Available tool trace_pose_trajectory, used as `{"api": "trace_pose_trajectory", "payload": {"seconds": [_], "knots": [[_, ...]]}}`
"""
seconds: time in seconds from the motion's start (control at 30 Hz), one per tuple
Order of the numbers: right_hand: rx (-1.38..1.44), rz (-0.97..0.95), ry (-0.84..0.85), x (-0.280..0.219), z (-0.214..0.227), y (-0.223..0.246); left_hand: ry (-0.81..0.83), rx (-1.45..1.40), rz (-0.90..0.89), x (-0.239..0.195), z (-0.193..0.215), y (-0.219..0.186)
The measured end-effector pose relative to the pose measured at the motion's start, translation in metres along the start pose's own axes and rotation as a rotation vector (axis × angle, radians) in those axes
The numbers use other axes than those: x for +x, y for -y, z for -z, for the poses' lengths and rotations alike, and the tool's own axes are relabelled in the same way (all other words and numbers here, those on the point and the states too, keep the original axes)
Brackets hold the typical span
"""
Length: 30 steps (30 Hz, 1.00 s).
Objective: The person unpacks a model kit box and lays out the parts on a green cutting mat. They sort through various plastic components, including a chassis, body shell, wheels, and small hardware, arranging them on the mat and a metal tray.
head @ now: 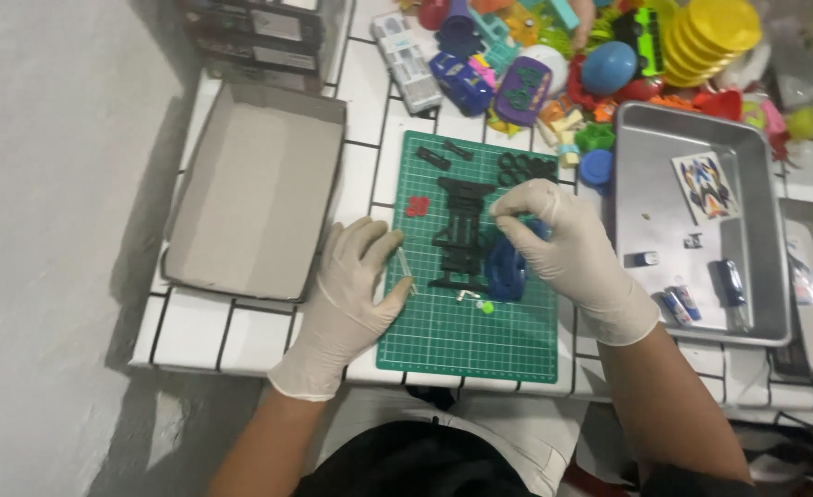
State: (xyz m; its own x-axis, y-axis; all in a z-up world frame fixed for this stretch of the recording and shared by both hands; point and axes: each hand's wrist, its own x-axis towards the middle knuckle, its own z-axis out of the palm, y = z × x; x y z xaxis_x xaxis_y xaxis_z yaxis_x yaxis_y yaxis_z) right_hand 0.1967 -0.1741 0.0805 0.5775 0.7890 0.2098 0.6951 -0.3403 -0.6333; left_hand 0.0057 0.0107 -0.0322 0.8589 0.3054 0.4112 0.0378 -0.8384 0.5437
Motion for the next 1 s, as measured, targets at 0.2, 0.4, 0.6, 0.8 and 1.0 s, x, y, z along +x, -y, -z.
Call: {"api": "trace_pose_trajectory", "payload": {"seconds": [0.2, 0.4, 0.6, 0.8, 1.0], "knots": [[-0.055, -0.203, -0.209, -0.054, 0.071, -0.061, -0.078, 0.004, -0.097, 0.004, 0.006, -0.003], [-0.355, -0.792, -0.179, -0.100, 0.128, -0.141, -0.085, -0.075, -0.110, 0.010, 0.019, -0.021], [-0.352, -0.723, -0.100, -0.108, 0.123, -0.179, -0.086, -0.060, -0.116, 0.009, 0.016, -0.019], [-0.348, -0.576, -0.139, -0.111, 0.118, -0.206, -0.092, -0.059, -0.124, 0.011, 0.016, -0.019], [-0.482, -0.526, -0.112, -0.109, 0.114, -0.204, -0.103, -0.065, -0.145, 0.011, 0.017, -0.018]]}}
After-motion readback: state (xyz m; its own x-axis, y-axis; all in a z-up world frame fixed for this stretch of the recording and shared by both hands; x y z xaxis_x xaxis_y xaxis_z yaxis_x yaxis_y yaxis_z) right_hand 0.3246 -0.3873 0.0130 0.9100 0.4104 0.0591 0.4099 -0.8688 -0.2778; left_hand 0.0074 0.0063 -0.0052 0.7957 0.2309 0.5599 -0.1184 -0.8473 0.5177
